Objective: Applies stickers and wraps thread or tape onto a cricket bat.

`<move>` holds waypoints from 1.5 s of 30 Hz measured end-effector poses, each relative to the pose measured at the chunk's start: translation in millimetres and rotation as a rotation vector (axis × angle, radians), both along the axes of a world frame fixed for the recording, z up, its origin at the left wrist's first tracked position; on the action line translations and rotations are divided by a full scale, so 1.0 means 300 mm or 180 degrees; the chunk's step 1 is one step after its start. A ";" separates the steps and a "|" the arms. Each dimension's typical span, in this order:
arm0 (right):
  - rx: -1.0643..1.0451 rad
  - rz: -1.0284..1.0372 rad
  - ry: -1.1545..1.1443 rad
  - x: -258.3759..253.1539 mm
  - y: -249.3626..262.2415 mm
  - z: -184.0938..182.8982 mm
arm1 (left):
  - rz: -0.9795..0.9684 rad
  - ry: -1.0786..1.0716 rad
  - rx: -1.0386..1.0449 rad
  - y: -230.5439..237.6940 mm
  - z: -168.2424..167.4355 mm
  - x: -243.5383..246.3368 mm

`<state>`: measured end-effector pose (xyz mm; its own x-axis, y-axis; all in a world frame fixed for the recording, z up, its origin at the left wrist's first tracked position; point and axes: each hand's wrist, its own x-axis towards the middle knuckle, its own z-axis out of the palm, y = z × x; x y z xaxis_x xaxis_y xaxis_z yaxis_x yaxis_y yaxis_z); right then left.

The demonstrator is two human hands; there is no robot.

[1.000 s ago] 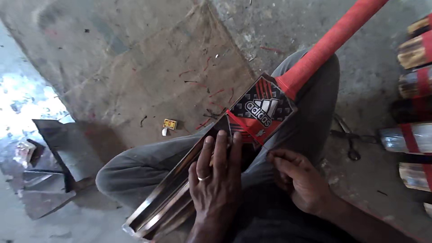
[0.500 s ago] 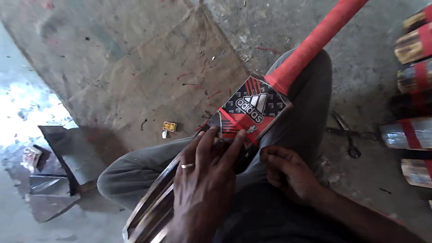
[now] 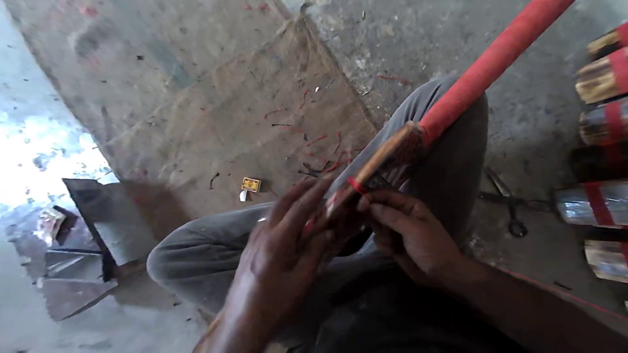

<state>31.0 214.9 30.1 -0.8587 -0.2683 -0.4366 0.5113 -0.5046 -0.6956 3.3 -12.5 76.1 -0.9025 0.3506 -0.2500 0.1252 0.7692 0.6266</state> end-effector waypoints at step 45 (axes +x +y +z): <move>0.0510 0.0165 -0.0143 -0.003 -0.039 0.061 | 0.0186 0.1808 -0.2068 0.155 -0.193 0.224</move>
<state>30.1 203.2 48.4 -0.8242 -0.2356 -0.5149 0.5661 -0.3613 -0.7409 70.4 34.1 18.3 -0.9636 0.2436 0.1097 0.2351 0.9682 -0.0850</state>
